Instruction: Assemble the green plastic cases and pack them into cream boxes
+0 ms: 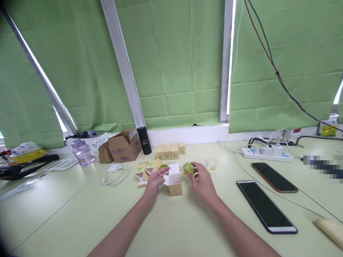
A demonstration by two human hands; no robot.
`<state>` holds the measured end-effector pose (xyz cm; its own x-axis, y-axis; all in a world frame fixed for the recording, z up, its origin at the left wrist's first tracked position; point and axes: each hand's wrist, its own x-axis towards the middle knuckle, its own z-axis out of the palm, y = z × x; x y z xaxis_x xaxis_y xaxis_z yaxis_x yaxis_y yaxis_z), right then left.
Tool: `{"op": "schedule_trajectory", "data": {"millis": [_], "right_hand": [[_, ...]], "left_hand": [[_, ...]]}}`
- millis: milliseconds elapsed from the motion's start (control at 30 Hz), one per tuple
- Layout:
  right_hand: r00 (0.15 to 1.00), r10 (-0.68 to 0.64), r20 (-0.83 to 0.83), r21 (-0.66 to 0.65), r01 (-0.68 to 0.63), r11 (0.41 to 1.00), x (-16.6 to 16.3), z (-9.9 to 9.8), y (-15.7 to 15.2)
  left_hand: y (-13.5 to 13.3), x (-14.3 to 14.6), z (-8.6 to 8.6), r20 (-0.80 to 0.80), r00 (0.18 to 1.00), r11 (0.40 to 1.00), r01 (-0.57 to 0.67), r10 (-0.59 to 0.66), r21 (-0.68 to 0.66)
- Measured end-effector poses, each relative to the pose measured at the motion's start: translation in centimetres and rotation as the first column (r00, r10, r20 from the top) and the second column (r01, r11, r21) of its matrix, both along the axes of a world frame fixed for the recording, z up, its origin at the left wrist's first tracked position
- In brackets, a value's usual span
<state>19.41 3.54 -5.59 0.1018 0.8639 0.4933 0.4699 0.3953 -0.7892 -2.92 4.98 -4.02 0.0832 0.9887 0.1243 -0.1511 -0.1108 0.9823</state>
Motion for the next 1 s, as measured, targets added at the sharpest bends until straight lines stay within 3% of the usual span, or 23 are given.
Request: {"op": "schedule_trajectory", "data": {"millis": [100, 200, 500, 1000], "right_hand": [[0.982, 0.024, -0.187, 0.061, -0.013, 0.998, 0.0, 0.8, -0.4], [0.968, 0.058, -0.245, 0.094, -0.036, 0.995, -0.2, 1.6, -1.3], [0.968, 0.247, -0.037, 0.147, -0.239, 0.96, -1.8, 1.8, -3.0], [0.977, 0.186, 0.104, 0.136, -0.199, 0.97, -1.0, 1.0, -1.8]], "left_hand": [[-0.4, 0.3, 0.3, -0.04, 0.999, 1.0, 0.022, -0.021, 0.016], [-0.8, 0.4, 0.4, -0.067, 0.998, 0.999, 0.02, -0.018, 0.031], [-0.8, 0.7, 0.2, -0.011, 0.997, 0.996, 0.08, -0.08, 0.032], [-0.9, 0.7, 0.0, 0.017, 0.996, 0.996, 0.085, -0.085, -0.003]]}}
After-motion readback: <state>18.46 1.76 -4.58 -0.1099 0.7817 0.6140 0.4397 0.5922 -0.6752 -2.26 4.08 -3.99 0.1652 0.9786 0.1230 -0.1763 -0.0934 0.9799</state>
